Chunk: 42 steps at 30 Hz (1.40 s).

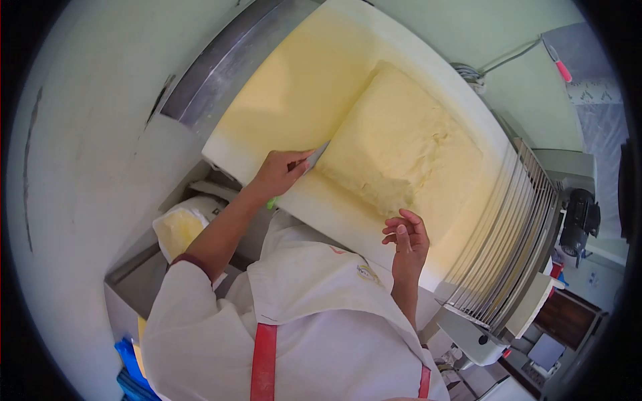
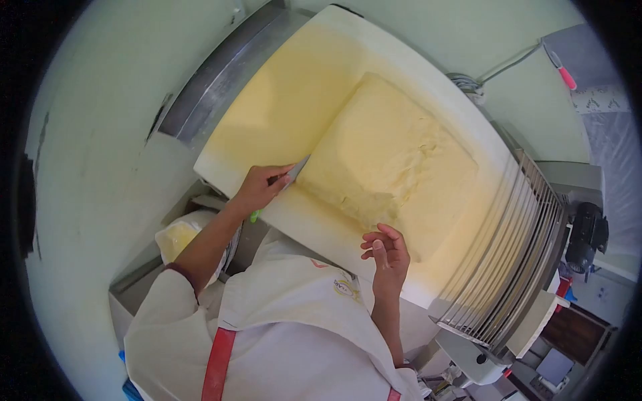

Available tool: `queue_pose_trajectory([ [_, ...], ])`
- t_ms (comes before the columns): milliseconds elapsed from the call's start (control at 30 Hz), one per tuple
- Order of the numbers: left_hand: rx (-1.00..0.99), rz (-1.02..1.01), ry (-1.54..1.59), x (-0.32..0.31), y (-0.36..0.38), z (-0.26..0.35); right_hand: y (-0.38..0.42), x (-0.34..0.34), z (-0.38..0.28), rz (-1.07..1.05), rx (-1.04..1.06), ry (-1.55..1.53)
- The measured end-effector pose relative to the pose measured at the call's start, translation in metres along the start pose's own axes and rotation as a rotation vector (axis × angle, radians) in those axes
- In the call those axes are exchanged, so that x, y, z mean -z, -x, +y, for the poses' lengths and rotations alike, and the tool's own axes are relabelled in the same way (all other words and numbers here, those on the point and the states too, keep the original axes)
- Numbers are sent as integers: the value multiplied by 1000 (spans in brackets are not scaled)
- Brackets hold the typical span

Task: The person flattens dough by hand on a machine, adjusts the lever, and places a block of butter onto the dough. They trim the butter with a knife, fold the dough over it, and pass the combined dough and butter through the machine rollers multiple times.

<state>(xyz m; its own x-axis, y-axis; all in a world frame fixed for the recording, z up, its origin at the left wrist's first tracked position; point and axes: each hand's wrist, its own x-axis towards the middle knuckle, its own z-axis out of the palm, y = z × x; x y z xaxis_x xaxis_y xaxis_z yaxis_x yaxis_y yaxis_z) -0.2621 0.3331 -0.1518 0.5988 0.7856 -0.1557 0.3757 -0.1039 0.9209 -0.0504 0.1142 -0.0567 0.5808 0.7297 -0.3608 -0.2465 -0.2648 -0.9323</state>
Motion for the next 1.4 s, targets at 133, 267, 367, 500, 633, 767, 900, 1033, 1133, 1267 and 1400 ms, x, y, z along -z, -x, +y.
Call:
queue_pose_trajectory([
  [133,106,68,13,-17,88,-18,13,14,9,-105,0,9],
  [267,164,119,535,-82,131,17,28,49,29,-116,3,17],
  [367,-32,-28,1133,-166,105,72,39,76,59,-111,127,10],
  [500,61,-444,999,-267,99,124,71,139,71,-38,-172,-81],
  [633,-186,-154,395,-227,54,105,137,271,167,-5,-44,412],
  [767,-358,373,-294,-102,-44,64,239,380,286,392,-330,209],
  [900,-37,229,-374,-43,-100,36,204,409,334,1007,-348,-105],
  [1033,117,213,-219,-51,-101,50,108,458,370,1168,-218,-124],
  [1133,221,242,-121,-55,-95,52,79,480,372,1245,-156,55],
  [1267,266,154,-61,-43,-87,44,130,457,329,844,-428,599],
  [1400,270,107,20,-32,-99,26,197,429,198,-116,-157,517],
])
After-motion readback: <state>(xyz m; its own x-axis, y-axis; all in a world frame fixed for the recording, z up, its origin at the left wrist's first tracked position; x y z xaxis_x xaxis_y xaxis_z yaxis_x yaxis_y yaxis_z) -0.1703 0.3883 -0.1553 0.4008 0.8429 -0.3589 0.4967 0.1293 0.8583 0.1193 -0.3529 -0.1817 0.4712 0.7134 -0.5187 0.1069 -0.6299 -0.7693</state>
